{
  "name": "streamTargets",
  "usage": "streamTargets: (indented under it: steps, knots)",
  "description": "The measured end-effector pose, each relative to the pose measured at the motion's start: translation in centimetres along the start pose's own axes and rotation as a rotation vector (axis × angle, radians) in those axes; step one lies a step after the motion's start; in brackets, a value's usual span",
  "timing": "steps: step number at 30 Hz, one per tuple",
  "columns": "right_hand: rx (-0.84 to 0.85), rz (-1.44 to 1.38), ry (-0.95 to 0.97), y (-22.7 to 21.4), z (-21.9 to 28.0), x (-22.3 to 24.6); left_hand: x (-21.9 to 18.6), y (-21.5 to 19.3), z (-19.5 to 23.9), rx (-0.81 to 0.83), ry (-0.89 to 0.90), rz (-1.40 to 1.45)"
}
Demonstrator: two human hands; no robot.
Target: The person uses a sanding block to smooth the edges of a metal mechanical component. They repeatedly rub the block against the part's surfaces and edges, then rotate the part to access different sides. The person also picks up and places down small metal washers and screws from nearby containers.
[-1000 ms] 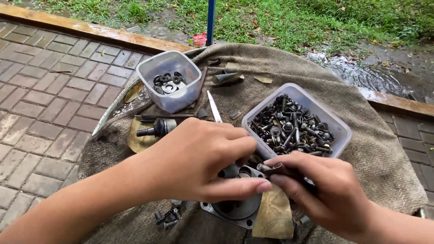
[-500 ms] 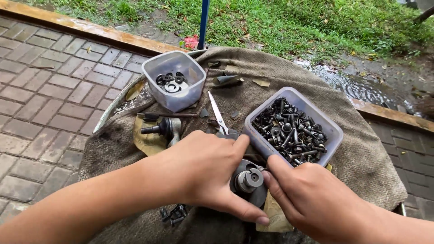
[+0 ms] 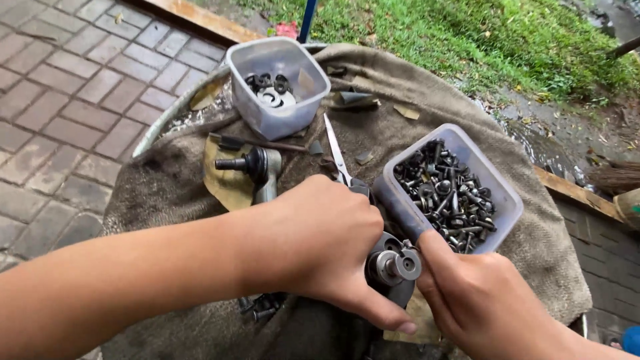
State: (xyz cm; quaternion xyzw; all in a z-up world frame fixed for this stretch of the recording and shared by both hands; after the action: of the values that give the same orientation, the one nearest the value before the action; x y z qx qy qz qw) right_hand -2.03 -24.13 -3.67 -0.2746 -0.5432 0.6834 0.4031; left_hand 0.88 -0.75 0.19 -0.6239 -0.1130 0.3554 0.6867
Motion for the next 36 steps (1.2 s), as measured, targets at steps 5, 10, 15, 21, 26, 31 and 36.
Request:
streamTargets:
  steps: [5, 10, 15, 21, 26, 31, 36]
  knots:
    - [-0.017, 0.168, -0.075, -1.2, -0.1, 0.3, 0.1, -0.4, -0.2, 0.053, -0.038, 0.001]
    - [-0.081, 0.176, -0.164, -2.4, -0.1, 1.2, 0.1, -0.2, -0.7, 0.026, -0.055, -0.043]
    - [-0.18, 0.273, -0.161, -4.4, 0.5, -0.6, 0.0, -0.3, -0.4, 0.064, -0.049, -0.006]
    - [-0.266, -0.206, -0.101, -7.6, -0.9, -0.5, 0.0, -1.3, -0.3, 0.116, 0.101, 0.009]
    - [-0.458, -0.205, -0.587, -6.3, -0.4, 1.1, 0.3, -1.5, -0.3, 0.19, 0.115, 0.066]
    - [-0.622, -0.167, -0.722, -7.3, 0.1, 0.9, 1.2, -1.3, -1.0, 0.172, 0.213, 0.181]
    - [-0.732, -0.064, -0.829, -9.6, 1.2, 1.8, 2.4, -1.0, -1.5, 0.206, 0.432, 0.466]
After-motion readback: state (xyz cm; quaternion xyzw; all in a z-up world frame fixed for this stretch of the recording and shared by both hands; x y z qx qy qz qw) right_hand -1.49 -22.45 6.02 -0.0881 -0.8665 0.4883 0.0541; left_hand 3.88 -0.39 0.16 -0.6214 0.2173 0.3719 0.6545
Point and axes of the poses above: each hand's wrist, its own z-axis away from the middle knuckle, its own y-axis out of the palm, x = y × z, the point moved 2 cm from there along -z, towards the middle knuckle, and after that the axes turned 9 degrees about x, right-handed, at the moved point
